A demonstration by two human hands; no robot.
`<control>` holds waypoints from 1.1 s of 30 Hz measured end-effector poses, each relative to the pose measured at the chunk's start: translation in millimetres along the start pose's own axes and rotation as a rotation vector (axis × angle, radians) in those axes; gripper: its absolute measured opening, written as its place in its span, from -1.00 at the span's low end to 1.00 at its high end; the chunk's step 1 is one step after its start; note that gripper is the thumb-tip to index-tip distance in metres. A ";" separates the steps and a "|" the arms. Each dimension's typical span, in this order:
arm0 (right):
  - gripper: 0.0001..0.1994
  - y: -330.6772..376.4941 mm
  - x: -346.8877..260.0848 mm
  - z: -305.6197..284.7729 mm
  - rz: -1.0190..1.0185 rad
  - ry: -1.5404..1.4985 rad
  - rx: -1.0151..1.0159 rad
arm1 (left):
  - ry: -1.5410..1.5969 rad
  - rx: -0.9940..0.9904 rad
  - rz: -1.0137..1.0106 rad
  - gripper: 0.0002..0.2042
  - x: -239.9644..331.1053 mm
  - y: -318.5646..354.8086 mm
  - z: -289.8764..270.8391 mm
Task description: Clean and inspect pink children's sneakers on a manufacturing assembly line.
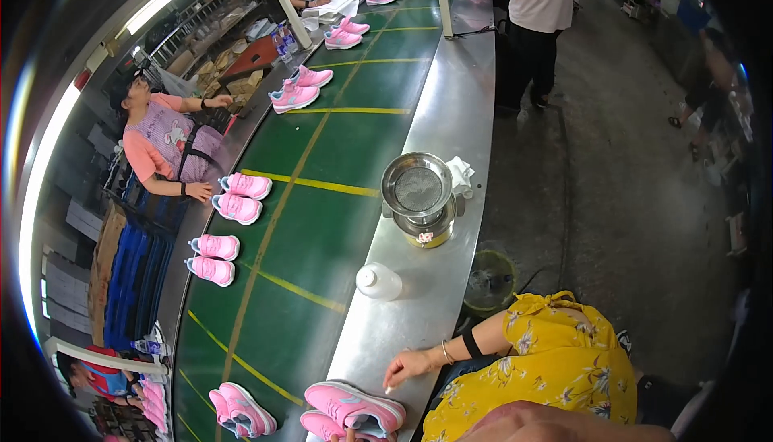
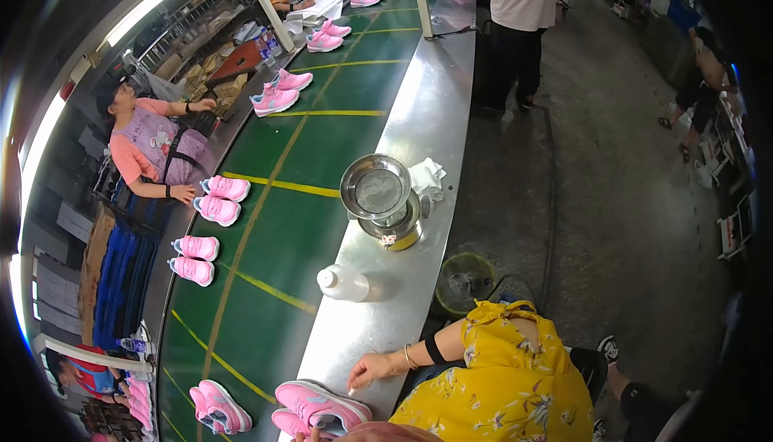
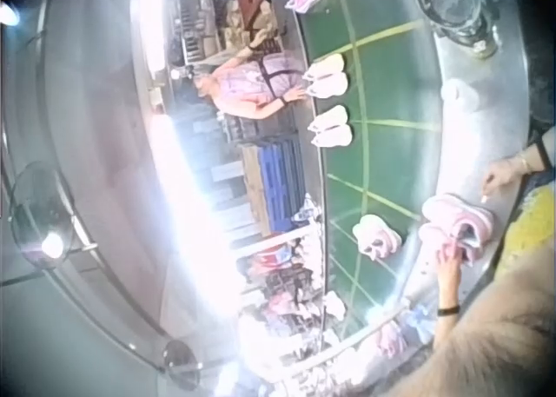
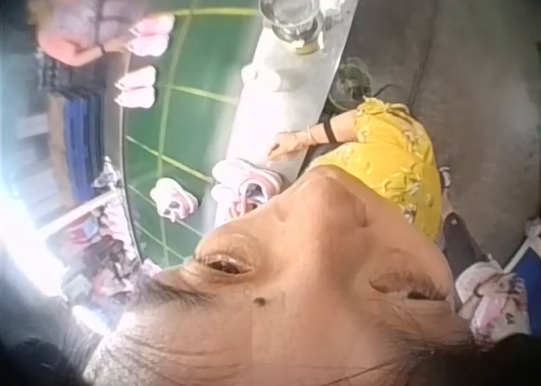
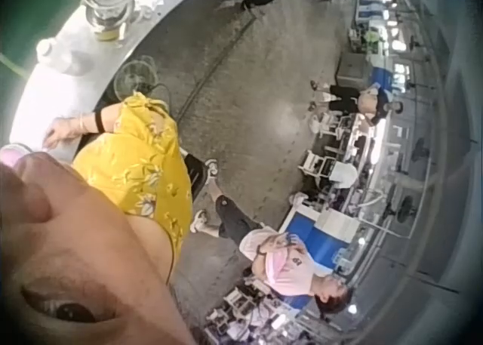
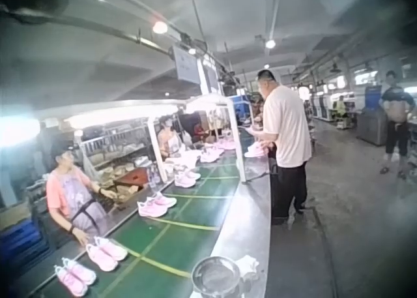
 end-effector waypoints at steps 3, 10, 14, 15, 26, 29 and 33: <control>-0.76 2.8 7.4 4.3 -0.009 0.038 -0.028 | -0.041 0.006 0.005 -0.55 -2.6 3.6 9.9; -0.75 -2.3 -15.1 -37.6 -0.025 0.145 0.095 | -0.009 0.170 0.057 -0.53 4.5 19.4 12.4; -0.75 -2.7 -10.1 -33.3 0.054 0.084 0.128 | -0.034 0.278 0.100 -0.50 2.9 25.0 13.4; -0.76 0.8 -6.1 -28.7 0.106 0.008 0.122 | -0.028 0.280 0.104 -0.50 11.6 19.2 2.8; -0.82 0.8 -72.8 -19.4 -0.390 1.084 0.414 | 0.198 0.774 -0.183 -0.50 36.7 46.2 -20.5; -0.83 -2.1 -72.4 -25.5 -0.378 1.234 0.401 | 0.376 0.812 -0.400 -0.48 24.3 64.0 -5.9; -0.74 0.9 -82.9 -21.3 -0.394 1.314 0.451 | 0.950 0.990 -0.732 -0.45 -8.8 76.5 46.3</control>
Point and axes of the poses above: each hand's wrist, its own y-axis away from the middle knuckle, its own z-axis out of the palm, x = y × z, the point moved 9 cm from there along -y, towards the middle knuckle, and after that the axes turned 13 degrees about y, right-handed, at the moved point
